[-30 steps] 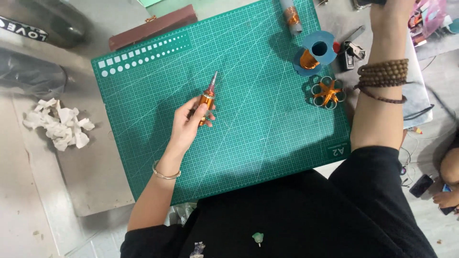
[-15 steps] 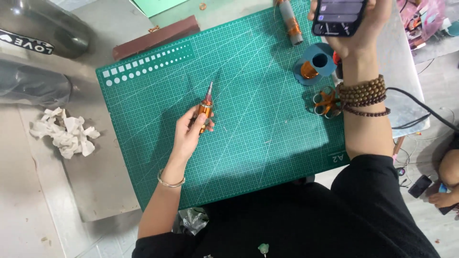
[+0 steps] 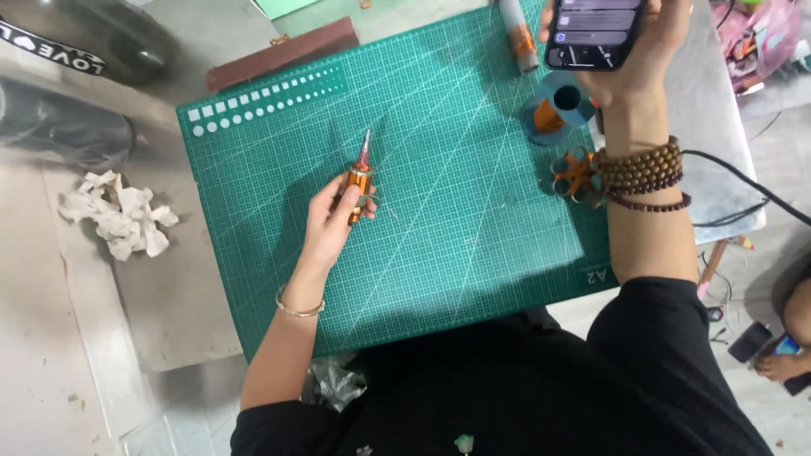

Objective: Winding thin copper wire around the poles of a motor armature by hand on a workbench.

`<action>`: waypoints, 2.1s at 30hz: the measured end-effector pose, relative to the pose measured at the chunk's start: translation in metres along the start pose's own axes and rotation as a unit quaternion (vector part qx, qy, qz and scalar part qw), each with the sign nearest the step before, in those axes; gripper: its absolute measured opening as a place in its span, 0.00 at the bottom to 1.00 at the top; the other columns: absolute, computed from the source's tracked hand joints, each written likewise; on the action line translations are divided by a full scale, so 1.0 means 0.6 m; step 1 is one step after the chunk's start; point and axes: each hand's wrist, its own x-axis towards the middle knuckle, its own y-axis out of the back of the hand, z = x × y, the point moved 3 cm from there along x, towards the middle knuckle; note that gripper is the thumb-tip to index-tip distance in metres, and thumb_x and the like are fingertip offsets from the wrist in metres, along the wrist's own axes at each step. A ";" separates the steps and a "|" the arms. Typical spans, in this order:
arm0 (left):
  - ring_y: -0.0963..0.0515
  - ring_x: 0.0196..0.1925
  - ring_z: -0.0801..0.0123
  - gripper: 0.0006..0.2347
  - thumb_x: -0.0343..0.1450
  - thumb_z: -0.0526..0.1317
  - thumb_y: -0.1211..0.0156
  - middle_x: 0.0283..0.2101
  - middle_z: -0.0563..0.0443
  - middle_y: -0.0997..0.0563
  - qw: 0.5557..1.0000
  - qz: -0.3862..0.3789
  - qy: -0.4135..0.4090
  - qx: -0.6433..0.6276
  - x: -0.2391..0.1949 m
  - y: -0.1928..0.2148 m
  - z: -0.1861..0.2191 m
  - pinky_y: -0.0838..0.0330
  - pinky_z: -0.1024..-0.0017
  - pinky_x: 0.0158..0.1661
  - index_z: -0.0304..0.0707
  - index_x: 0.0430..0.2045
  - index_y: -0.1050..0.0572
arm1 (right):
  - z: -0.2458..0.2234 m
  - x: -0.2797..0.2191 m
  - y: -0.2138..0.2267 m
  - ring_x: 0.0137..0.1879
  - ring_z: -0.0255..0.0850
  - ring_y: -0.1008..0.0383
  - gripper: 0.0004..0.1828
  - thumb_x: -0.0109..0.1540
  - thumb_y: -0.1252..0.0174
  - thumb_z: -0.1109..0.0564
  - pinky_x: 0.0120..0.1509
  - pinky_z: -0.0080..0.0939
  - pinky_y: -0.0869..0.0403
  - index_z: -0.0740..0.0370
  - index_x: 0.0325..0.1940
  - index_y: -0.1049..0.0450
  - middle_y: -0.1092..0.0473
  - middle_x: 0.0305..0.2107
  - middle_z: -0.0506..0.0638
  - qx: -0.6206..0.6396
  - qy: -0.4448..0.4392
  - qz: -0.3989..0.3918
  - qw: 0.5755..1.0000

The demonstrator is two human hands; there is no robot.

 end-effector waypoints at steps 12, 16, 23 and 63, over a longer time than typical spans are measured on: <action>0.25 0.34 0.70 0.16 0.72 0.39 0.54 0.40 0.44 0.25 0.999 0.014 0.036 0.025 -0.003 -0.006 0.007 0.26 0.76 0.35 0.29 0.53 0.35 | 0.010 -0.015 -0.065 0.45 0.46 0.28 0.34 0.56 0.49 0.29 0.50 0.41 0.25 0.58 0.51 0.29 0.32 0.45 0.56 0.010 -0.031 -0.092 0.995; 0.25 0.34 0.69 0.17 0.73 0.40 0.54 0.40 0.44 0.26 0.999 0.002 0.013 0.035 -0.002 -0.002 -0.003 0.25 0.76 0.35 0.28 0.53 0.35 | 0.025 -0.020 -0.056 0.48 0.44 0.28 0.36 0.57 0.47 0.25 0.51 0.39 0.24 0.55 0.52 0.30 0.32 0.42 0.53 -0.028 -0.032 -0.131 0.991; 0.26 0.32 0.69 0.15 0.73 0.41 0.54 0.36 0.45 0.27 1.000 -0.004 -0.004 0.003 0.003 -0.006 0.006 0.28 0.76 0.33 0.27 0.48 0.33 | 0.008 -0.012 -0.089 0.43 0.45 0.27 0.34 0.55 0.48 0.32 0.47 0.42 0.25 0.60 0.52 0.33 0.31 0.45 0.60 0.007 -0.053 -0.075 0.996; 0.27 0.32 0.70 0.17 0.73 0.42 0.55 0.38 0.45 0.27 0.999 -0.004 0.008 0.043 0.001 -0.006 -0.002 0.27 0.76 0.34 0.28 0.51 0.36 | 0.029 -0.025 -0.094 0.45 0.46 0.28 0.34 0.58 0.53 0.31 0.51 0.42 0.25 0.61 0.52 0.31 0.32 0.47 0.60 0.015 -0.063 -0.104 0.992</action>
